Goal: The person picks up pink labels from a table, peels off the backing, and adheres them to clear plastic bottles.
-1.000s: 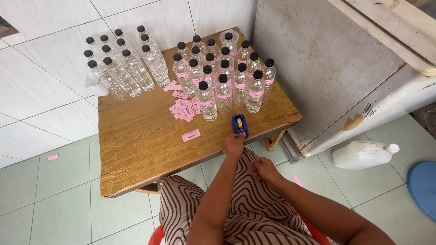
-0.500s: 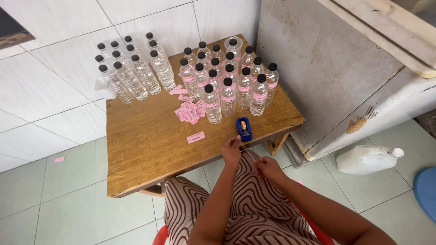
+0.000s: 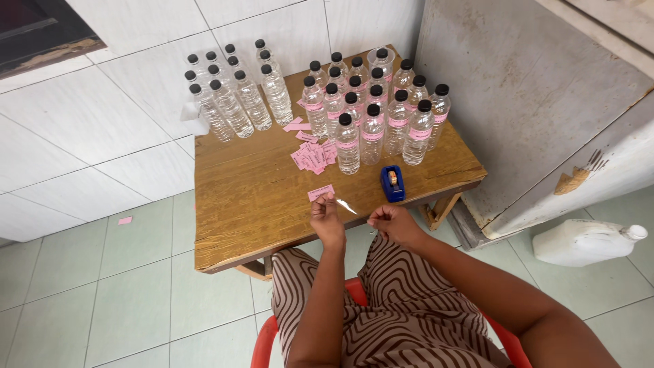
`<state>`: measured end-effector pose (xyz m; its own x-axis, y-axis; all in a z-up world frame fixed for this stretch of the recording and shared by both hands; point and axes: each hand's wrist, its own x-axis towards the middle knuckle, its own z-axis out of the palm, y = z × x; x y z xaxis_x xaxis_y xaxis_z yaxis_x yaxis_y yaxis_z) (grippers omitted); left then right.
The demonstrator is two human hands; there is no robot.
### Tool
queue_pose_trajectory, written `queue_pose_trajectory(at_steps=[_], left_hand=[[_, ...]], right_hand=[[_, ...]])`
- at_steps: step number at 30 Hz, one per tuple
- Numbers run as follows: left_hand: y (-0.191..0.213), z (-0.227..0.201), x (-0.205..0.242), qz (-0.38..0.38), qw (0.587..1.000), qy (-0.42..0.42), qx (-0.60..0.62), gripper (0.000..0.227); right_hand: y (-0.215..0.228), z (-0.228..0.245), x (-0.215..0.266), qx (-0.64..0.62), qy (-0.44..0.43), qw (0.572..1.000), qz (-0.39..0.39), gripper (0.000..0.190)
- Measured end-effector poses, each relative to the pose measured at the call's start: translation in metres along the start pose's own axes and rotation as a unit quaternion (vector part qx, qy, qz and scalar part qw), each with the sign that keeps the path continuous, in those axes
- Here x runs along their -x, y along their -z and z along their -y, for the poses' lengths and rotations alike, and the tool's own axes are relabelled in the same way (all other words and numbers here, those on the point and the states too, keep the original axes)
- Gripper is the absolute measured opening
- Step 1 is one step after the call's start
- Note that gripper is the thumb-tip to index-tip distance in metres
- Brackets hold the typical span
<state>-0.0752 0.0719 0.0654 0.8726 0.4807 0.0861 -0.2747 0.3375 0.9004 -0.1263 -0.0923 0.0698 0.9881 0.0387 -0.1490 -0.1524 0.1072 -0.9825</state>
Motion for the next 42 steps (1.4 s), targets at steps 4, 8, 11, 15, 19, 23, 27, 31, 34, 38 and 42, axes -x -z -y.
queue_pose_trajectory(at_steps=[4, 8, 11, 15, 19, 23, 27, 31, 34, 38, 42], left_hand=[[0.020, -0.010, -0.012, -0.012, 1.000, -0.017, -0.004, 0.007], [0.038, -0.006, -0.022, -0.036, 0.999, -0.004, 0.007, 0.006], [0.046, -0.010, -0.029, -0.052, 0.998, 0.003, 0.029, 0.009], [0.052, -0.015, -0.040, -0.055, 0.998, 0.011, 0.041, 0.013], [0.060, -0.002, -0.059, -0.049, 0.999, 0.001, 0.019, 0.009], [0.065, 0.006, -0.071, -0.036, 0.997, -0.072, -0.014, 0.004], [0.065, 0.003, -0.075, -0.045, 0.992, -0.109, -0.043, 0.006], [0.072, 0.035, -0.087, -0.040, 0.991, -0.107, -0.070, 0.006], [0.069, 0.028, -0.085, -0.058, 0.995, -0.081, -0.029, 0.007], [0.074, 0.027, -0.088, -0.074, 0.995, -0.070, 0.010, 0.009], [0.083, 0.043, -0.097, -0.055, 0.995, -0.081, -0.002, 0.024]], right_hand=[[-0.022, 0.003, -0.007, -0.003, 0.021, 1.000, 0.018, 0.013], [-0.037, 0.001, -0.016, -0.001, 0.008, 0.999, 0.042, 0.028], [-0.045, -0.008, -0.027, 0.014, -0.014, 0.998, 0.055, 0.035], [-0.050, -0.010, -0.042, 0.046, -0.020, 0.996, 0.071, 0.020], [-0.051, 0.015, -0.051, 0.084, -0.018, 0.993, 0.083, 0.012], [-0.050, 0.017, -0.070, 0.074, -0.047, 0.994, 0.070, 0.010], [-0.050, -0.006, -0.102, 0.060, -0.069, 0.995, 0.049, 0.012], [-0.057, -0.007, -0.110, 0.081, -0.067, 0.994, 0.038, 0.016], [-0.061, -0.010, -0.119, 0.146, -0.031, 0.989, 0.023, 0.015], [-0.064, 0.003, -0.116, 0.223, 0.019, 0.974, 0.025, 0.015], [-0.063, 0.018, -0.112, 0.275, 0.044, 0.960, 0.030, 0.015]])
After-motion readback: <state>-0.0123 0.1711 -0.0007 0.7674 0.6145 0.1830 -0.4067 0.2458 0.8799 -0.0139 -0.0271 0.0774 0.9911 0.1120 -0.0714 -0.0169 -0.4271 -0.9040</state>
